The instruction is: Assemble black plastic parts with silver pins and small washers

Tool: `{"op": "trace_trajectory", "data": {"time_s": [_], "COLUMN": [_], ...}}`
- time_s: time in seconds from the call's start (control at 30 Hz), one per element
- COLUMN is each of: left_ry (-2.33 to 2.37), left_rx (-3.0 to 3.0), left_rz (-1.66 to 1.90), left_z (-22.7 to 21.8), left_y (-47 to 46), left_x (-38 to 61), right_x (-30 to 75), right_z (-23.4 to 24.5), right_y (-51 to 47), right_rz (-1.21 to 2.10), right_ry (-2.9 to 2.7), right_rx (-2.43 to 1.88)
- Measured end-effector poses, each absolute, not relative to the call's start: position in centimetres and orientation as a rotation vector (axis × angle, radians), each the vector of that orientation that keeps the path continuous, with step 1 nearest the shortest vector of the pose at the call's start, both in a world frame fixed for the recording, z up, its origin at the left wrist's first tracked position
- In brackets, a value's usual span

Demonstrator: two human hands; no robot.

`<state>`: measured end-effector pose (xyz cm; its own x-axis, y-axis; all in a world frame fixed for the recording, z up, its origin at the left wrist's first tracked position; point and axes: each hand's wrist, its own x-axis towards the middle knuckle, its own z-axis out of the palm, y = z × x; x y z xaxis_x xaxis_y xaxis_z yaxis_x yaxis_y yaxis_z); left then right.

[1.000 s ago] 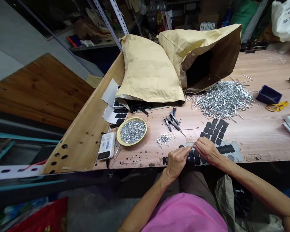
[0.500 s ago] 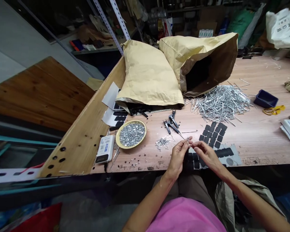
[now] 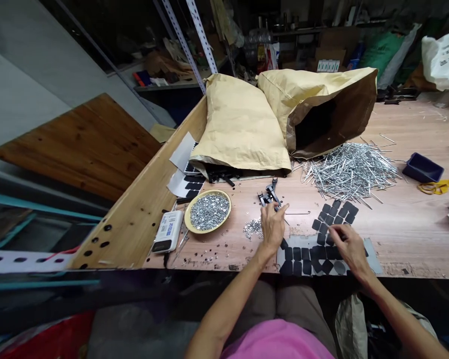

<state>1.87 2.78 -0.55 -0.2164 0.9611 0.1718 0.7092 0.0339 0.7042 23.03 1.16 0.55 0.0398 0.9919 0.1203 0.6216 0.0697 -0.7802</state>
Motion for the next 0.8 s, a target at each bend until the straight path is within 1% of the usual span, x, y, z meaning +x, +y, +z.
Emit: {"op": "trace_trajectory", "data": {"time_s": [0.07,0.13,0.2,0.27,0.4,0.5,0.63,0.8], "left_ry": [2.028,1.961,1.862,1.772,1.589,1.507,1.435,1.447], "left_rx": [2.016,2.271,2.446,2.569,2.735,2.801,2.846,2.862], "left_rz": [0.793,0.612,0.479,0.401,0.290,0.208,0.134,0.093], "left_z": [-1.2,-1.8,-2.4,-2.9,-3.1,-2.9,-2.7,-2.7], "left_y": [5.1,6.8,7.9,8.7,9.8,10.4,10.7,10.9], "left_x": [0.1,-1.0,-1.6,-1.9,-2.6,-3.4,-4.0,-4.3], "right_x": [25.4,27.4,28.8,29.8,31.0,31.9,32.9,33.5], "right_z": [-0.3,-1.2,-1.8,-2.0,-2.2,-2.3,-2.5,-2.5], "right_y": [3.1,4.9,6.3,7.5,9.1,9.7,10.1,11.5], "right_rz": [0.236,-0.053,-0.233,-0.335,-0.423,-0.425,-0.321,-0.189], "right_ry": [-1.850,-1.988,-2.090,-2.169,-2.294,-2.384,-2.491,-2.492], "right_rx": [-1.639,-1.630,-1.604,-1.590,-1.609,-1.590,-1.571,-1.636]}}
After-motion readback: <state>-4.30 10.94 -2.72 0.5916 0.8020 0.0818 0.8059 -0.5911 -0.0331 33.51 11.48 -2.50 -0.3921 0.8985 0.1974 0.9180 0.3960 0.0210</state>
